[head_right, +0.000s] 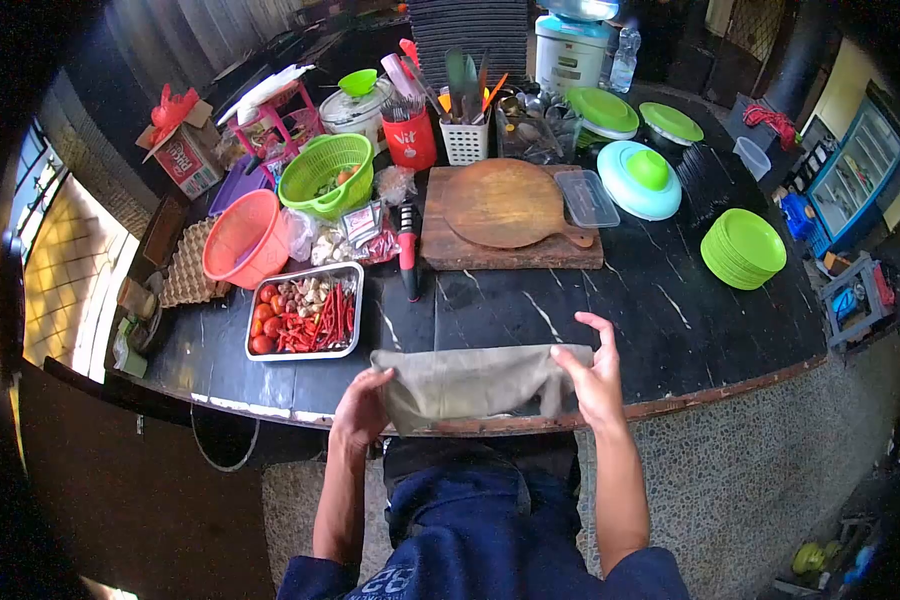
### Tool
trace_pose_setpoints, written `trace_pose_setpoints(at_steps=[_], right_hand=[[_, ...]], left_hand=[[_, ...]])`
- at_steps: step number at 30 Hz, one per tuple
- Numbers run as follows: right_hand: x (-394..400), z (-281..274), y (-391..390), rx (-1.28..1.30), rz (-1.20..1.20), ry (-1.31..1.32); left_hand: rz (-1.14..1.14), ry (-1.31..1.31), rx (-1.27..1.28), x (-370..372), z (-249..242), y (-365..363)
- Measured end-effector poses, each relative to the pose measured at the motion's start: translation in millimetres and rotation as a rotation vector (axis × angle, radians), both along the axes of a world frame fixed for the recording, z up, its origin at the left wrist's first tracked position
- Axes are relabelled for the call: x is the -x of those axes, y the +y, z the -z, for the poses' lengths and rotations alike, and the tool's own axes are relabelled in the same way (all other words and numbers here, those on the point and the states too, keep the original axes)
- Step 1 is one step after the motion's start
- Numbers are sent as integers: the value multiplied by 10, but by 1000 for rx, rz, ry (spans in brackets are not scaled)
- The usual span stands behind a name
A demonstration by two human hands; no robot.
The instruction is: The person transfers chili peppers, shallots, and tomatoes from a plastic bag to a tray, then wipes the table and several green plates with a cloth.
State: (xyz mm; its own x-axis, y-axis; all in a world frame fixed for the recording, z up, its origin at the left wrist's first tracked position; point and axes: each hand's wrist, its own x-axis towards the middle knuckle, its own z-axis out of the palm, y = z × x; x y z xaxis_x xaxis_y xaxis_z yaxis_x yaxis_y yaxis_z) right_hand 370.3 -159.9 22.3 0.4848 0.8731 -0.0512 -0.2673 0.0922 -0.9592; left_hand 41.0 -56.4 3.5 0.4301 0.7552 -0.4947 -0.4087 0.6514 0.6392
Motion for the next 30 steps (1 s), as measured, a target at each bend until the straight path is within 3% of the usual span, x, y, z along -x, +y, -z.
trace_pose_setpoints(at_steps=[1, 3, 6, 9, 11, 12, 15, 21, 23, 24, 25, 26, 27, 29, 30], right_hand=[[-83, 57, 36, 0, 1, 0], [-268, 138, 69, 198, -213, -171], [-278, 45, 140, 90, -204, -101], [-401, -26, 185, 29, -205, -110], [-453, -123, 204, 222, -268, -369], [-436, -146, 234, 248, -236, -359], [-502, -59, 298, 164, -203, -424], [-397, -556, 233, -5, -262, -307], [-429, -611, 220, 186, -164, -624], [-420, -623, 230, 203, -125, -668], [-391, -658, 226, 203, -126, -669], [-353, -716, 219, 34, -16, -947], [-332, -756, 220, -143, 100, -1220], [-308, -754, 247, -220, 77, -1280], [-263, -716, 253, -259, -61, -802]], left_hand=[[46, -41, -103, 32, 144, 81], [43, -6, -101, 25, 295, 171], [-42, 295, -449, -92, 302, 208], [-43, 291, -421, -46, 247, 300], [-78, 313, -406, -41, 237, 348], [-125, 333, -442, -36, 234, 350], [-172, 251, -519, -45, 182, 367], [-65, 578, -873, 119, -169, 473], [-33, 679, -827, 158, -273, 485], [-118, 756, -983, 147, -297, 498], [-206, 832, -1140, 143, -310, 511], [-234, 898, -1171, 146, -308, 535], [-236, 898, -1172, 125, -318, 542], [-278, 339, -953, 20, -426, 502], [-284, 340, -882, -17, -487, 470]])
